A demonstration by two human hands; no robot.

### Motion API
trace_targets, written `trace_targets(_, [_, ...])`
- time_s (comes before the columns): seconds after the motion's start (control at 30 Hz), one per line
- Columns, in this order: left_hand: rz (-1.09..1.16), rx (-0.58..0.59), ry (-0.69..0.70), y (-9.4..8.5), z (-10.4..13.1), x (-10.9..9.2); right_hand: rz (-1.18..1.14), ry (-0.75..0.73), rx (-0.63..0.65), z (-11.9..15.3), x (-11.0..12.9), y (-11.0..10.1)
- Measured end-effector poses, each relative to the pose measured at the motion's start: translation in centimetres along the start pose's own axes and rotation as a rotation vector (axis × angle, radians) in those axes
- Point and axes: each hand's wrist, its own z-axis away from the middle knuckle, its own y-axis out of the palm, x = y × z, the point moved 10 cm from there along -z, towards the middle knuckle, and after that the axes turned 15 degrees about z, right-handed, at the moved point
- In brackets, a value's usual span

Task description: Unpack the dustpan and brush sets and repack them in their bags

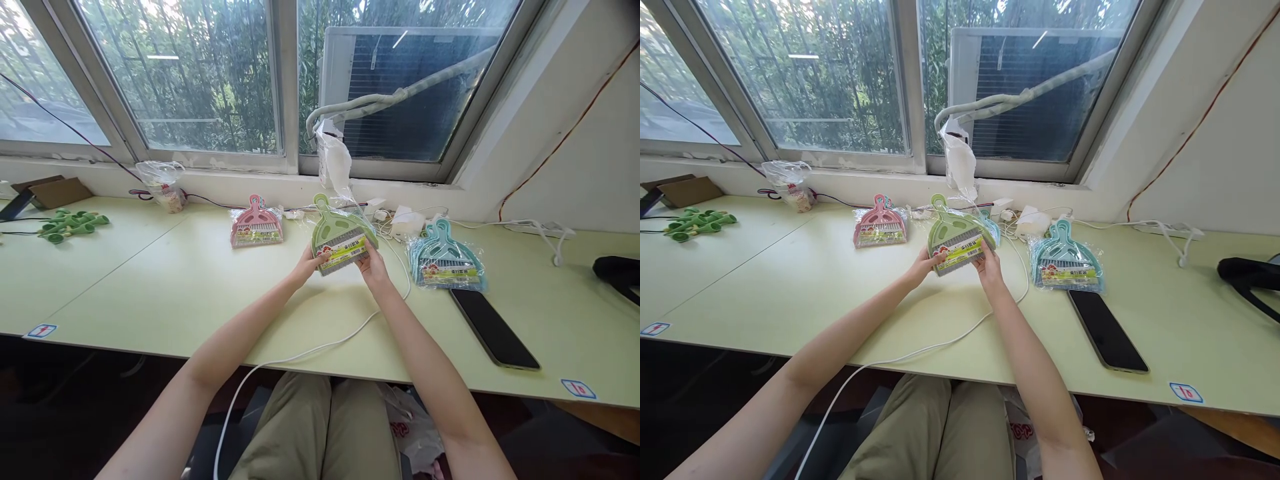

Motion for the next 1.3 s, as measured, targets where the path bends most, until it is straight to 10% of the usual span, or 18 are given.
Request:
trace_targets(0.57, [-0.017,0.053,0.031,1.1,0.4,0.2,0.023,0.014,-0.176,0.0,-0.4,-2.3])
trace_targets(0.87, [-0.014,0.019,-0.006,-0.1,-0.2,0.1,0.143,-0.125,0.145,-0.2,1.2,0.7])
trace_targets(1.3, [0.05,0.365,-0.292,4.3,1.8,2.7,0.119,-0.253,0.01,-0.6,3.5,-1.6])
